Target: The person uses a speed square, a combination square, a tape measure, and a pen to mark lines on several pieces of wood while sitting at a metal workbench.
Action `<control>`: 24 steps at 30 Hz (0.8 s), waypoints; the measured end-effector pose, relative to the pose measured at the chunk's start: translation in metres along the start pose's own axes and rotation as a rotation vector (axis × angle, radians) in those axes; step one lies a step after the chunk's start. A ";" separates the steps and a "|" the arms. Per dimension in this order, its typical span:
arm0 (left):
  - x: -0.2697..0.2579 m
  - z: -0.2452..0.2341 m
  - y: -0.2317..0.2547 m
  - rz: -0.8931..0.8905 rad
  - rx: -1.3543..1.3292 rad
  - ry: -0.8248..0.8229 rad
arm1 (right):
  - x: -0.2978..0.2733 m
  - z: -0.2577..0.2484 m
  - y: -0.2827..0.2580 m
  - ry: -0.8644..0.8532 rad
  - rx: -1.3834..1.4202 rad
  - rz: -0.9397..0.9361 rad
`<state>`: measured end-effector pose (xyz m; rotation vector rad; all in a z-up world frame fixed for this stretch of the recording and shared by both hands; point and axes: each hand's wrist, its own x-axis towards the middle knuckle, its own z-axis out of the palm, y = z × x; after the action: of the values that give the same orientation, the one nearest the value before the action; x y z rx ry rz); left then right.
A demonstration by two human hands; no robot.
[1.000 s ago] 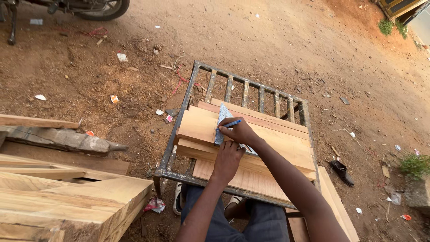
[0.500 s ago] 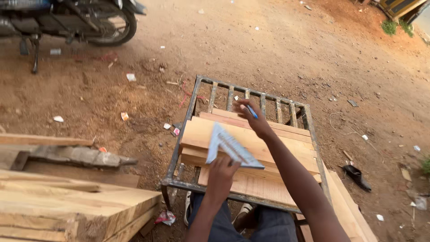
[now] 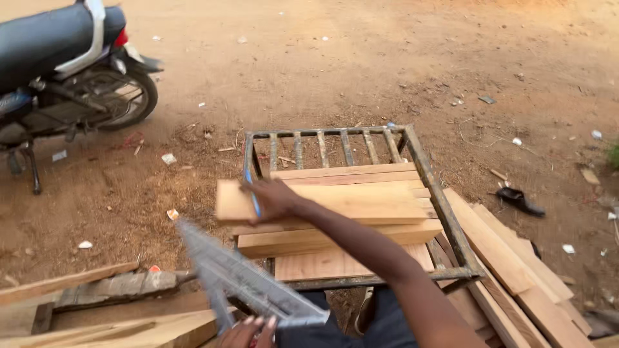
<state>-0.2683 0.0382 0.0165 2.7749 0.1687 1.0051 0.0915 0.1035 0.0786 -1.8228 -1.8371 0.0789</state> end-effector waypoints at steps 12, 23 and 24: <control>0.012 0.006 0.011 0.174 -0.020 0.439 | -0.106 -0.286 0.206 1.371 0.918 0.237; 0.141 0.031 0.122 -0.323 -0.444 0.452 | -0.431 -0.134 0.185 1.678 0.952 0.371; 0.149 0.050 0.130 -0.517 -0.700 0.425 | -0.447 -0.123 0.183 1.656 0.973 0.410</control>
<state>-0.1164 -0.0698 0.0993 1.7469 0.4596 1.1935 0.2792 -0.3430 -0.0406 -0.8326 -0.1201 -0.2682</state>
